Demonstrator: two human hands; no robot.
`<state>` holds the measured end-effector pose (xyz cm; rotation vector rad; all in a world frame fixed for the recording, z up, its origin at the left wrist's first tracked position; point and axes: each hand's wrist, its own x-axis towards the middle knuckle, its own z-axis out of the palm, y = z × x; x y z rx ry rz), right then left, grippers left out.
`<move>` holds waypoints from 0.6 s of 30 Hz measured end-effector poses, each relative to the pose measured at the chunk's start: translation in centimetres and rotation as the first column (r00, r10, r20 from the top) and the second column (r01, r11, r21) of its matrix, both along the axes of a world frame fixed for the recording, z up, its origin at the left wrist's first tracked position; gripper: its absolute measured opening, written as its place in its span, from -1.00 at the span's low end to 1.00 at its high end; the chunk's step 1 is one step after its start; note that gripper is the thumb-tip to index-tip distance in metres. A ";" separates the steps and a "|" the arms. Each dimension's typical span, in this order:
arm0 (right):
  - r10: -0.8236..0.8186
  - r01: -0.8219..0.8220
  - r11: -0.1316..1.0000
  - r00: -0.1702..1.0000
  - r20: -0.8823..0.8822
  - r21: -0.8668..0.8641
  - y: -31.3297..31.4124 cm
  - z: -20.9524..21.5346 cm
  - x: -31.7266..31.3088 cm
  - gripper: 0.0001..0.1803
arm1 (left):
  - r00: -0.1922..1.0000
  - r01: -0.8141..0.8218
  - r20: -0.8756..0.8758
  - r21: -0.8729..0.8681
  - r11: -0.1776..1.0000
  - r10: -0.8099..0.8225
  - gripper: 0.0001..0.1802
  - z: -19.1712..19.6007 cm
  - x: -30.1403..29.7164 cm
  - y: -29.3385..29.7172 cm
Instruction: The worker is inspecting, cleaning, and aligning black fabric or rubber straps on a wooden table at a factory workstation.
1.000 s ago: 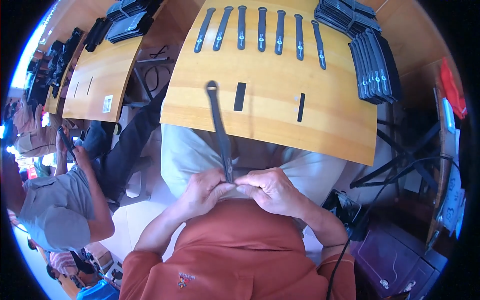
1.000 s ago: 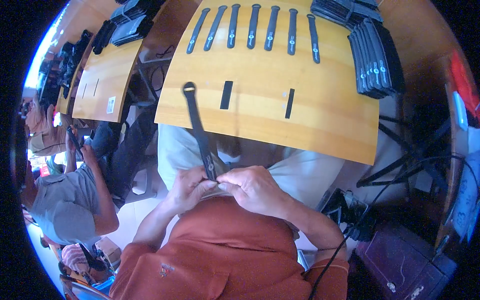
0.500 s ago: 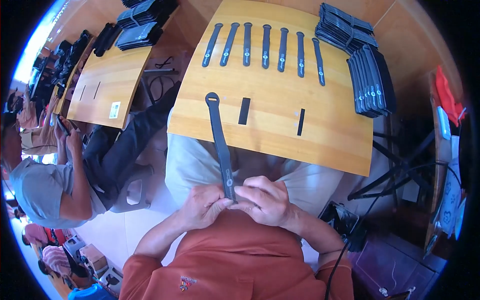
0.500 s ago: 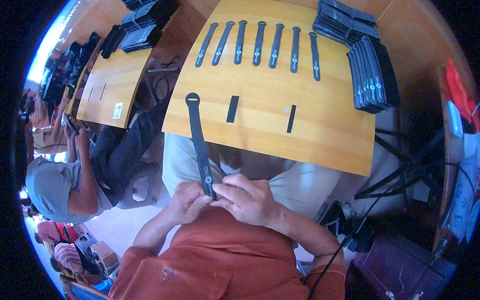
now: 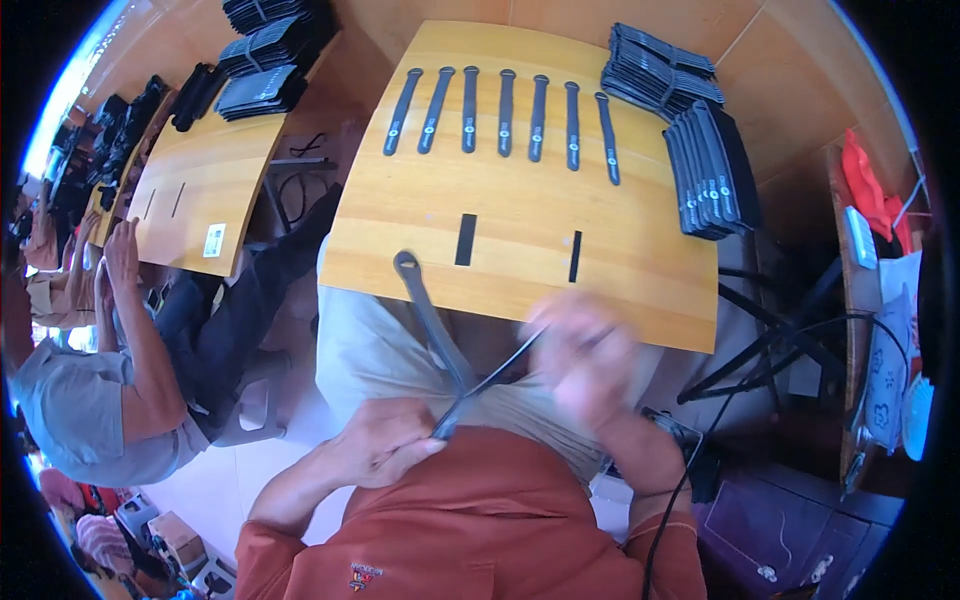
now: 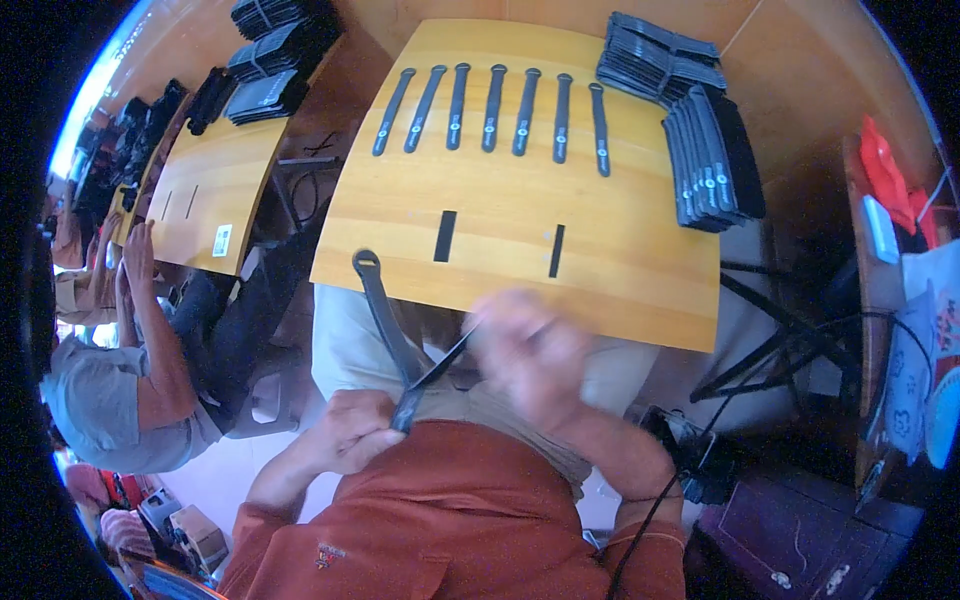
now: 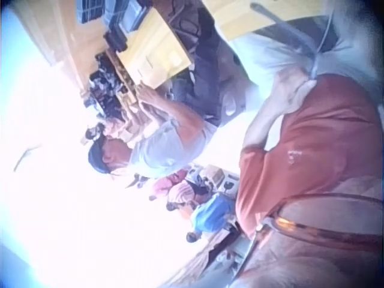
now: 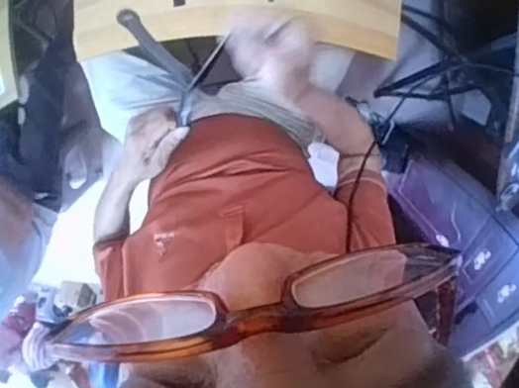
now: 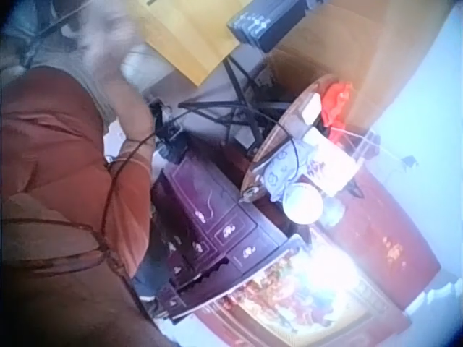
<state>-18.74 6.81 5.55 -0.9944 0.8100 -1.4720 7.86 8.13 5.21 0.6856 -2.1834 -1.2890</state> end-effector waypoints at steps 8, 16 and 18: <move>-0.593 0.538 0.786 0.796 -0.123 -0.305 -7.7 5.6 -12.1 -0.80 | 0.998 -0.007 0.059 0.092 0.996 0.002 -0.76 0.9 3.5 2.0; -0.868 0.802 0.470 0.497 -0.025 -0.370 -8.4 9.1 -19.2 -0.88 | 0.959 -0.189 0.248 0.187 0.964 0.140 -0.82 -1.1 7.6 4.7; -0.842 0.691 0.539 0.460 -0.281 -0.481 -8.3 8.1 -18.5 -0.86 | 0.961 -0.219 0.216 0.213 0.952 0.173 -0.83 -1.2 7.3 4.6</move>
